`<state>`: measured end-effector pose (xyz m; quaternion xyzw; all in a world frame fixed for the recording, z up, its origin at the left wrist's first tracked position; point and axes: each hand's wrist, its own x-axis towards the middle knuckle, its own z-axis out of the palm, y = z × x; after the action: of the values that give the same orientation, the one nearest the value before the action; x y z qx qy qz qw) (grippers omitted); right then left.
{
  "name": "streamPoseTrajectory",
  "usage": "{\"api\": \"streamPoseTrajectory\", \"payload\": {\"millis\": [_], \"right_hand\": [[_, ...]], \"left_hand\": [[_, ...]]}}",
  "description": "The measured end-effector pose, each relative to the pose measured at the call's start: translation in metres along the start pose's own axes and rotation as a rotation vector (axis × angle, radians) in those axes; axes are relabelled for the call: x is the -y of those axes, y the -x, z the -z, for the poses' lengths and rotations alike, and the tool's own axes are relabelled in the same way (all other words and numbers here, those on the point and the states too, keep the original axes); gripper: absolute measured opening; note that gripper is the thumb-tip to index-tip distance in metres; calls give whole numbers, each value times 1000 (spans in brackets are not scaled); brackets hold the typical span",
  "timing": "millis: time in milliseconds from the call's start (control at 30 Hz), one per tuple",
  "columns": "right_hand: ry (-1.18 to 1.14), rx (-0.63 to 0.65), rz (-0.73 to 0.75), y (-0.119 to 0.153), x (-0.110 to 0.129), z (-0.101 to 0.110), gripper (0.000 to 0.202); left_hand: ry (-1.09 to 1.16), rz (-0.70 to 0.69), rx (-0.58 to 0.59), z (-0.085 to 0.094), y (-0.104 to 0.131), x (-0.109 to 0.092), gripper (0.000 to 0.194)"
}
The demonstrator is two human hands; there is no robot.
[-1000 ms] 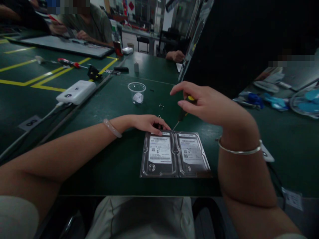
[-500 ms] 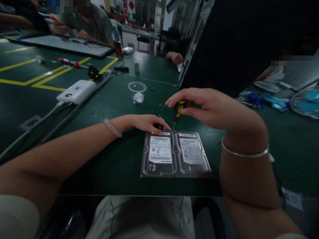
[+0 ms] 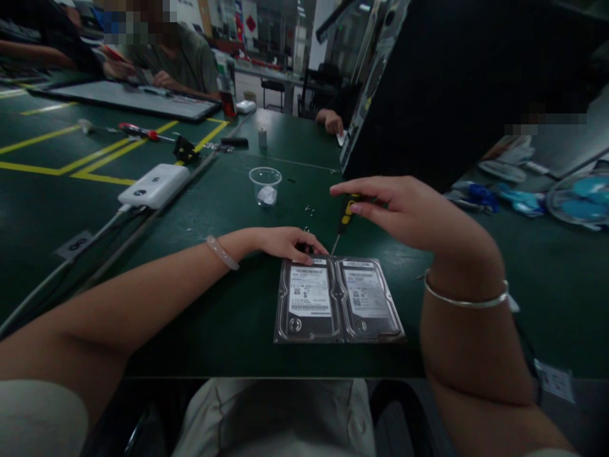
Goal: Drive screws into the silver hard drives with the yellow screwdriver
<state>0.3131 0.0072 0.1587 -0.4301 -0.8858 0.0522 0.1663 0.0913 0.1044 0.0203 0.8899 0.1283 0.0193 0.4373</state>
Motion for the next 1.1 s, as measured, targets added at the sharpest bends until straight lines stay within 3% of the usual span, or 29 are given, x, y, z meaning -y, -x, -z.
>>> {"api": "streamPoseTrajectory", "payload": {"millis": [167,267,367,467,567,633,767,867,1000,1100], "right_hand": [[-27,1,6,-3,3,-3,43],[-102,-30,105,-10,-2,-15,37],[-233,-157,187,-18,-10,-36,23],[-269,-415,115,-22,-15,-56,8],[-326,-629,-10,-18,-14,-67,36],[-339,-704,-58,-12,-12,-69,43],[-434,-643,-89,2,-16,-68,33],[-611,-578,-66,9,-25,-72,37],[-668,-636,-14,14,-34,-80,28],[-661,-617,-38,19,-38,-82,34]], "left_hand": [[17,-22,-10,-2,0,1,53],[26,-20,-14,-3,1,0,55],[8,-9,-25,-3,1,-1,53],[-15,-6,-32,-3,2,-1,50],[-12,-8,-23,-2,2,-1,50],[1,-10,-13,-2,1,0,51],[-3,4,-17,-1,1,-1,50],[-28,19,-24,-1,1,-2,50],[-52,19,-26,-1,1,-2,52],[-63,27,-22,-1,1,-1,53]]}}
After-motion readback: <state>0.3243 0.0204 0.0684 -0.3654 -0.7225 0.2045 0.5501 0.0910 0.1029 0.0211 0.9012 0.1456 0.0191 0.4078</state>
